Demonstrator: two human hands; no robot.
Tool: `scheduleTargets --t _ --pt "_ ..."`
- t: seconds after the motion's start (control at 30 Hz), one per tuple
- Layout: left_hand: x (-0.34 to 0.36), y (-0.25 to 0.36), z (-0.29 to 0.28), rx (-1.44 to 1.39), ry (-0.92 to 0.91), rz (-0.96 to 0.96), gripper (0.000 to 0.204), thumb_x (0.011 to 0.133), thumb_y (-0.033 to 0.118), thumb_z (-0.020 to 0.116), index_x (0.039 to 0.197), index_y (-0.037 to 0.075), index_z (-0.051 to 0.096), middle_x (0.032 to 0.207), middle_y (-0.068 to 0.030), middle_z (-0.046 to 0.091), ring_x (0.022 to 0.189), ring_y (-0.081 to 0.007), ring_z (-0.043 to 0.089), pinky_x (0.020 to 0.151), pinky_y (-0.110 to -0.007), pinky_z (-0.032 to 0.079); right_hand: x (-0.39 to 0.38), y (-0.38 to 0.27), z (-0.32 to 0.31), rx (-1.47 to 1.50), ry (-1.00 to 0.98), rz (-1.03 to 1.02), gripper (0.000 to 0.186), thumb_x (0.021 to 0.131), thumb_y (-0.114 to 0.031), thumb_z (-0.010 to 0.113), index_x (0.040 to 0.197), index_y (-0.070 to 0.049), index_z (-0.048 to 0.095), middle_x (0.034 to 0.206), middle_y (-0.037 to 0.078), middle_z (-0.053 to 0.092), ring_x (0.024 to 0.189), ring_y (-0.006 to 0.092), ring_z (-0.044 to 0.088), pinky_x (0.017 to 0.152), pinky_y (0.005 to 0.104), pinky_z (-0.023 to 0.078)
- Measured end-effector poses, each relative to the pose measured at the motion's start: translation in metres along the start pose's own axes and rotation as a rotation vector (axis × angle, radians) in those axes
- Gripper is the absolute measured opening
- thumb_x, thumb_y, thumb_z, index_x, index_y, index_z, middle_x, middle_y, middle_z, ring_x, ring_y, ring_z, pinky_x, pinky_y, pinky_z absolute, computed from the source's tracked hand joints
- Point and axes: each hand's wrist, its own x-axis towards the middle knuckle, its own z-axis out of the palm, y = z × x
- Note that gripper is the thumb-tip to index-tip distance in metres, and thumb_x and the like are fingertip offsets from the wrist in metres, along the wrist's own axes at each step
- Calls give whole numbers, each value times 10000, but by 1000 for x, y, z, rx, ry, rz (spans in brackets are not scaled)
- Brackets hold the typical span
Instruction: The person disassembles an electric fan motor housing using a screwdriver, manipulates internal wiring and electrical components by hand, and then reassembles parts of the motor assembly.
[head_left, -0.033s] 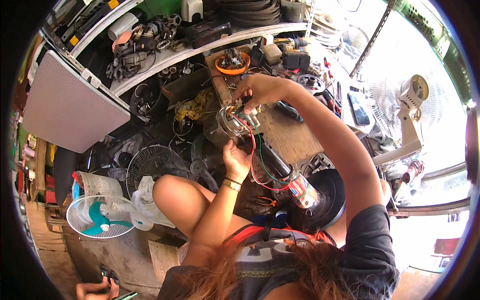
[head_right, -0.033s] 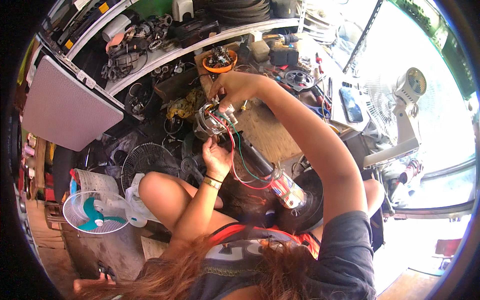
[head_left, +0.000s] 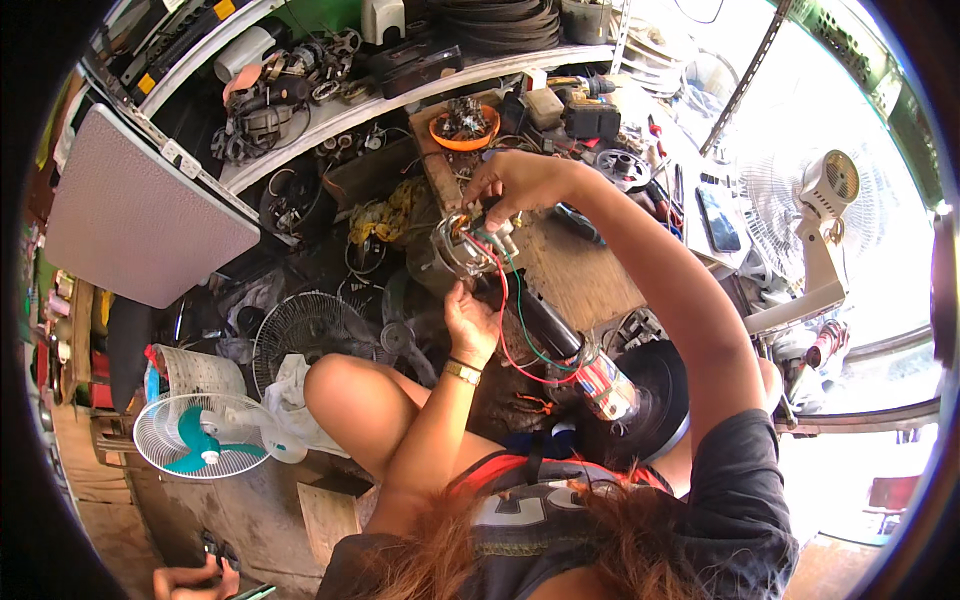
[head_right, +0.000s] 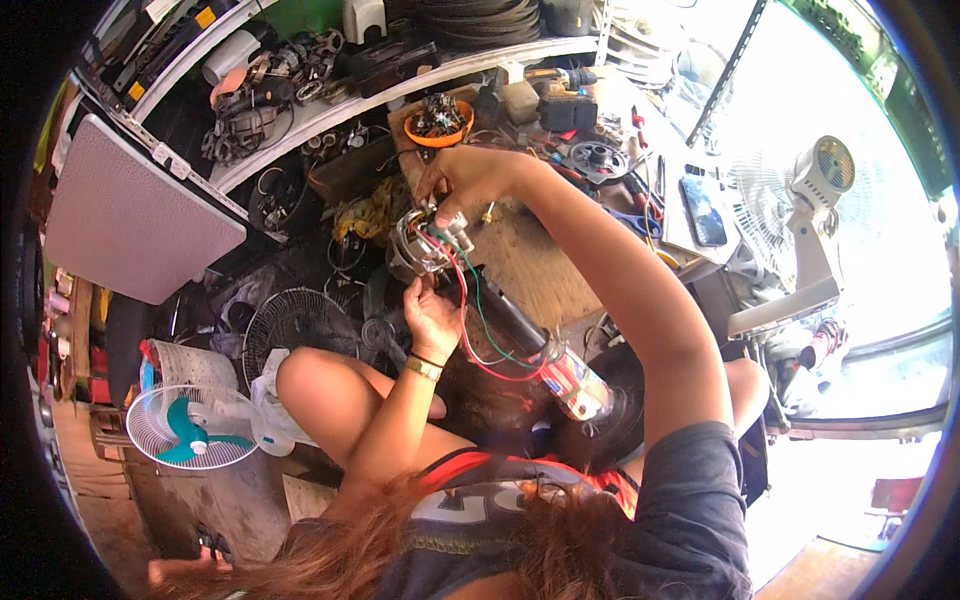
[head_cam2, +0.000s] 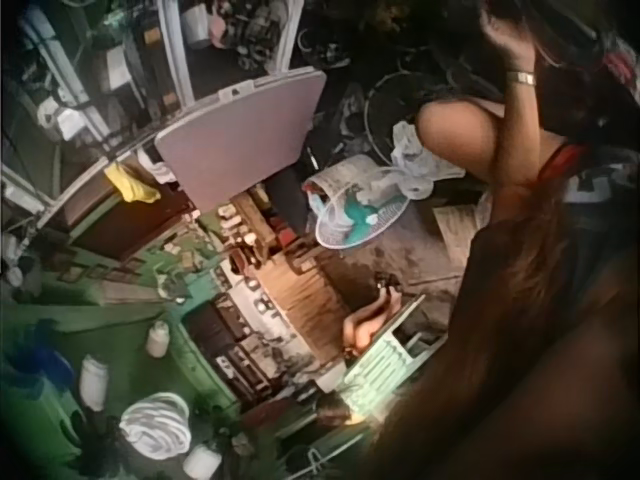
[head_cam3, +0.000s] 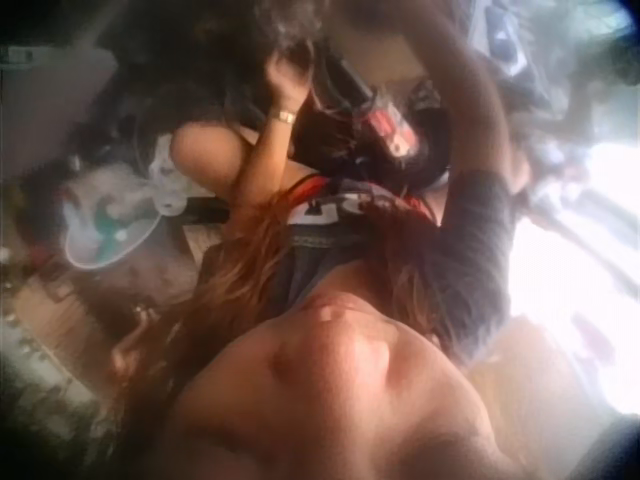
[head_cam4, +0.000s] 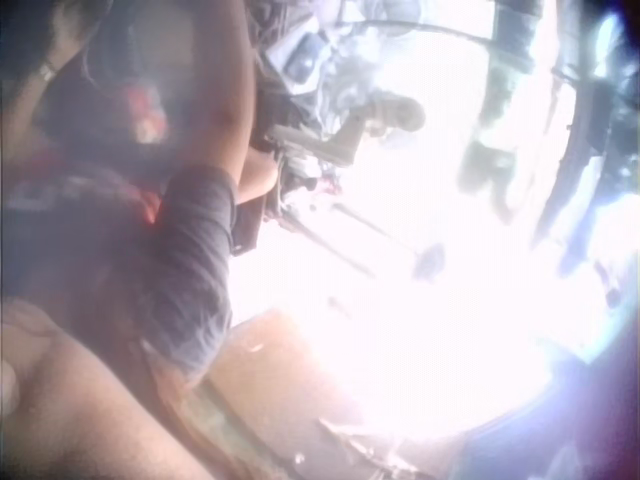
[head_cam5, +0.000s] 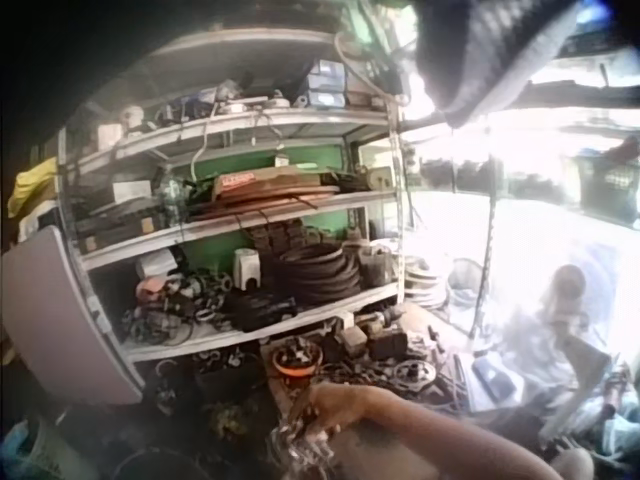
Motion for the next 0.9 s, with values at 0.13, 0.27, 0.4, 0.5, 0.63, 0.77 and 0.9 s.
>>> scheduleTargets --t 0.13,0.27,0.4,0.5,0.63,0.77,0.9 --pt "8 0 -12 163 5 43 434 902 423 536 1233 144 565 1237 -18 588 1174 -228 535 1040 -417 398 7 10 5 48 -26 -10 532 669 -203 841 1143 -22 681 981 121 692 878 218 609 796 345 479" --pt "14 18 -29 501 133 -36 479 926 488 441 1262 161 539 1185 17 595 1066 -164 535 860 -330 391 16 14 10 -8 -51 -41 525 672 -216 834 1134 -19 681 949 127 689 845 239 621 781 353 485" --pt "13 27 -25 490 97 -113 448 932 497 437 1198 156 556 1075 18 599 936 -115 537 763 -309 394 26 18 13 -115 -107 11 509 688 -253 817 1116 -13 683 901 127 682 846 253 639 764 363 489" --pt "11 29 -30 567 121 -87 449 911 519 436 1180 179 554 1084 37 603 959 -108 536 787 -312 361 44 14 10 -79 -125 -32 506 703 -288 807 1113 -18 684 866 121 678 873 247 652 770 368 491" --pt "14 24 -31 720 265 -61 408 904 509 444 1126 188 564 1041 45 598 900 -115 537 760 -306 362 69 25 12 111 -10 -92 393 816 -324 749 1091 -46 700 954 112 710 898 198 651 829 348 497" --pt "12 35 -39 653 244 -156 351 909 440 473 1119 176 568 1034 30 602 890 -128 546 777 -309 380 91 35 17 362 300 -81 402 823 -406 752 1018 -55 729 887 88 714 804 193 664 734 324 515" --pt "9 43 -43 598 302 -147 346 889 334 543 1164 125 563 1086 -16 609 996 -163 561 842 -326 401 103 44 23 763 400 260 323 900 -326 693 1019 -27 719 869 25 676 637 65 539 530 204 442"
